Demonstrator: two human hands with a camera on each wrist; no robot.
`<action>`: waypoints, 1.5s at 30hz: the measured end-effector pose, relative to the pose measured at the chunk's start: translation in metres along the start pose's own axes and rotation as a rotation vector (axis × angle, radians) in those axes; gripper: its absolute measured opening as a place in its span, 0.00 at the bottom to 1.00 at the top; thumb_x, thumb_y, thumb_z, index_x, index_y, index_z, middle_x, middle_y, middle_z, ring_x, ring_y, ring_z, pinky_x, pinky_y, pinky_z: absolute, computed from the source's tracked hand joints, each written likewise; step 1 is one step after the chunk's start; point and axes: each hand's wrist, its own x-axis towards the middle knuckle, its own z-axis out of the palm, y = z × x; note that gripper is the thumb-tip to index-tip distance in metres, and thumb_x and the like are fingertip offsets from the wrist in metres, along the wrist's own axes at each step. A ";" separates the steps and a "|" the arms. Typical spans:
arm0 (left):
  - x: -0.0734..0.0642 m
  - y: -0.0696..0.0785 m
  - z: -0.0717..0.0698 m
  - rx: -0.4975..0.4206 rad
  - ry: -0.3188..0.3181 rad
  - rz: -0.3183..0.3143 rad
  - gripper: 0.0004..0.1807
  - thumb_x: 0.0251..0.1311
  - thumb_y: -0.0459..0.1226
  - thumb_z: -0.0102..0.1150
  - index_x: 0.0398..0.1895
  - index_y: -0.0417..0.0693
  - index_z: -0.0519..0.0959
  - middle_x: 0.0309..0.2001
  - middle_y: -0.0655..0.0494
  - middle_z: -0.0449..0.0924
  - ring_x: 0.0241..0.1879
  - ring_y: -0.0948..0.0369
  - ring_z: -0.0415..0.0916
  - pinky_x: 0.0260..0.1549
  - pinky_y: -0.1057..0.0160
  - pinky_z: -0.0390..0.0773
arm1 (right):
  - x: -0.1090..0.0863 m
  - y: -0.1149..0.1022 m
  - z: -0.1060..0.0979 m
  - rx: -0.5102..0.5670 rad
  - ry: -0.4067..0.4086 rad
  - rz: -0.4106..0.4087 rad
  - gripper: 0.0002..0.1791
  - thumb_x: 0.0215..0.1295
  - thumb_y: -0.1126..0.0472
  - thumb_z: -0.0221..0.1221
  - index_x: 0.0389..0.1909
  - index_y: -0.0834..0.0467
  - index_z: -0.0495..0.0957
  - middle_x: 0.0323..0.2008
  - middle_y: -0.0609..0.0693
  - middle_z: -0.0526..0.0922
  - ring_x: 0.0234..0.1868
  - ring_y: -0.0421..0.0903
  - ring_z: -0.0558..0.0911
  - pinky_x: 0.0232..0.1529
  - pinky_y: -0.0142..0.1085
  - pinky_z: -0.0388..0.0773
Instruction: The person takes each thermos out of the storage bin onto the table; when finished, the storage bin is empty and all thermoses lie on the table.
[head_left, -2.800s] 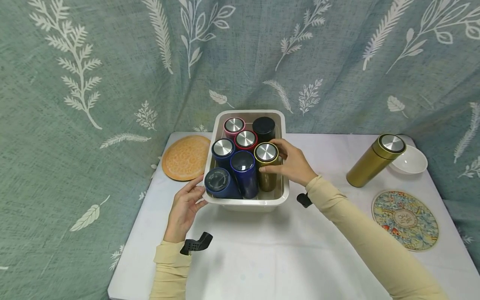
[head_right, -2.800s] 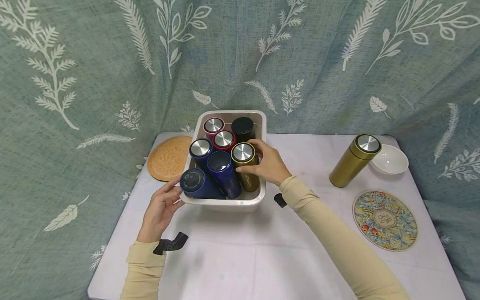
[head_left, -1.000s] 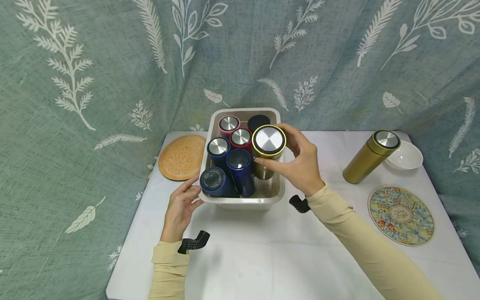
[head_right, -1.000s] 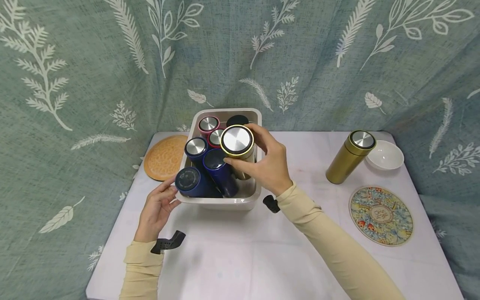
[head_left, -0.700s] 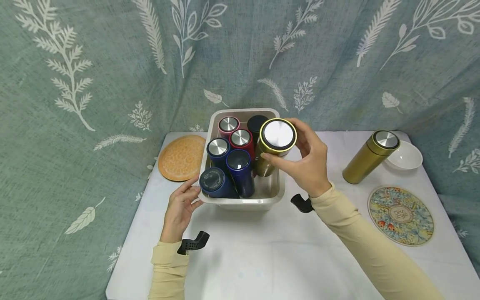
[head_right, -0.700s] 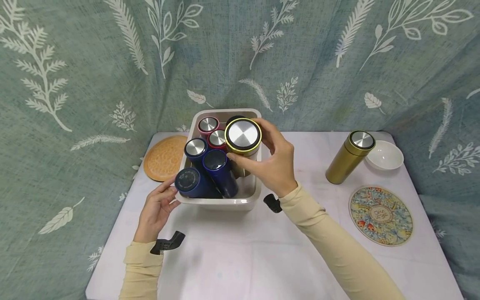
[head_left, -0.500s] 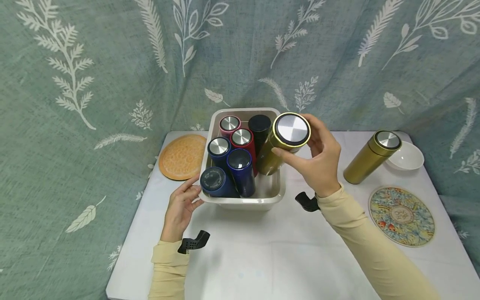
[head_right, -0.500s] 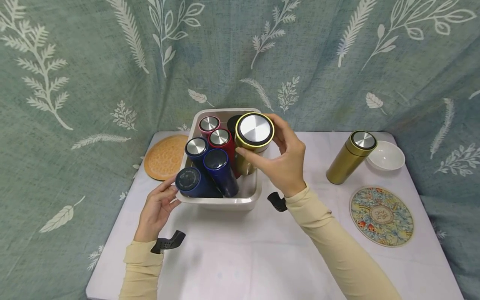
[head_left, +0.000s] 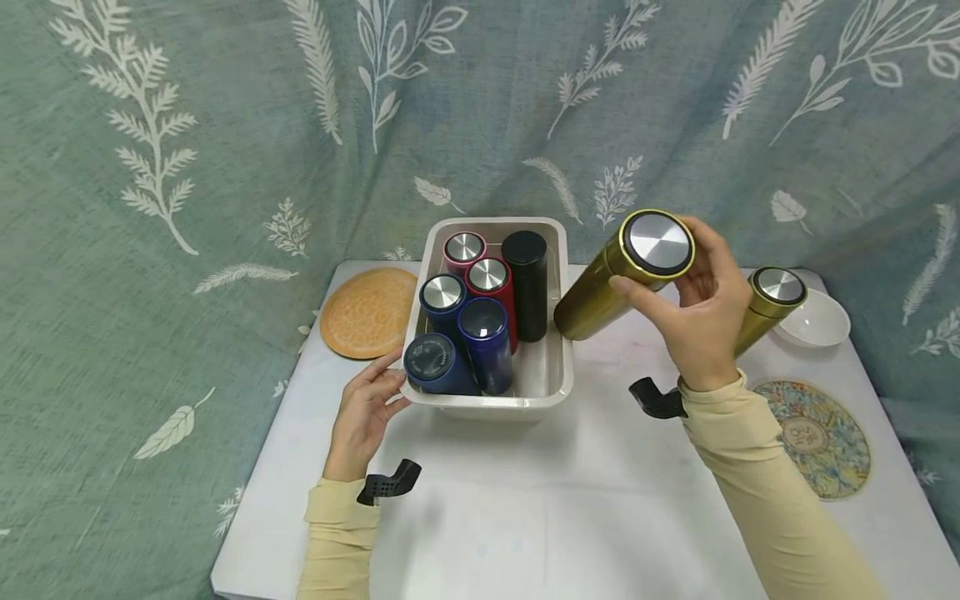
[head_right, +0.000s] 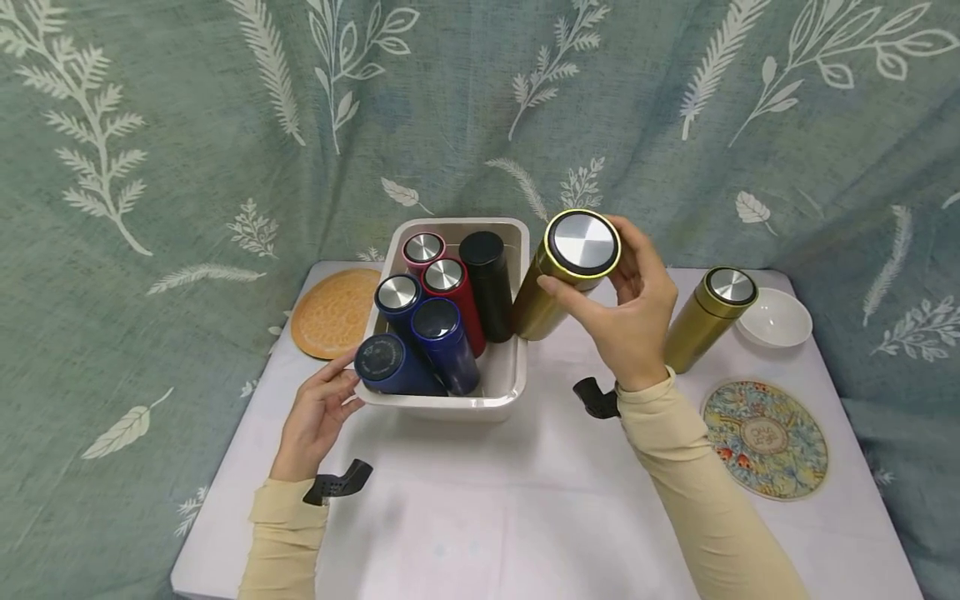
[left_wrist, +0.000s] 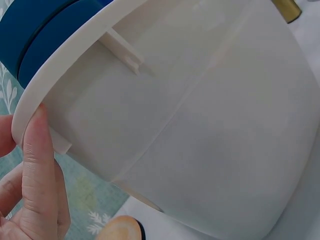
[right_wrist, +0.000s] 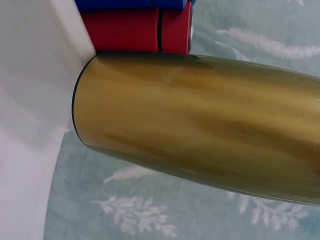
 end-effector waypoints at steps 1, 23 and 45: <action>0.000 0.000 0.000 0.001 0.001 -0.002 0.23 0.70 0.27 0.49 0.67 0.45 0.69 0.32 0.64 0.79 0.35 0.67 0.80 0.35 0.70 0.84 | 0.000 0.000 -0.003 0.003 0.010 0.006 0.38 0.37 0.83 0.72 0.56 0.67 0.78 0.50 0.53 0.86 0.50 0.46 0.85 0.52 0.30 0.83; 0.000 -0.002 0.001 -0.018 0.000 0.001 0.21 0.70 0.26 0.48 0.64 0.47 0.71 0.31 0.64 0.79 0.34 0.68 0.81 0.34 0.70 0.85 | -0.011 0.046 -0.062 -0.248 0.086 0.310 0.37 0.43 0.78 0.73 0.58 0.57 0.77 0.54 0.47 0.83 0.60 0.42 0.80 0.63 0.25 0.75; 0.002 -0.002 0.001 -0.020 -0.014 0.011 0.21 0.69 0.26 0.49 0.62 0.49 0.73 0.32 0.63 0.80 0.34 0.67 0.82 0.33 0.70 0.85 | -0.022 0.090 -0.100 -0.344 0.162 0.447 0.41 0.43 0.76 0.75 0.62 0.56 0.74 0.57 0.44 0.80 0.65 0.41 0.76 0.66 0.24 0.71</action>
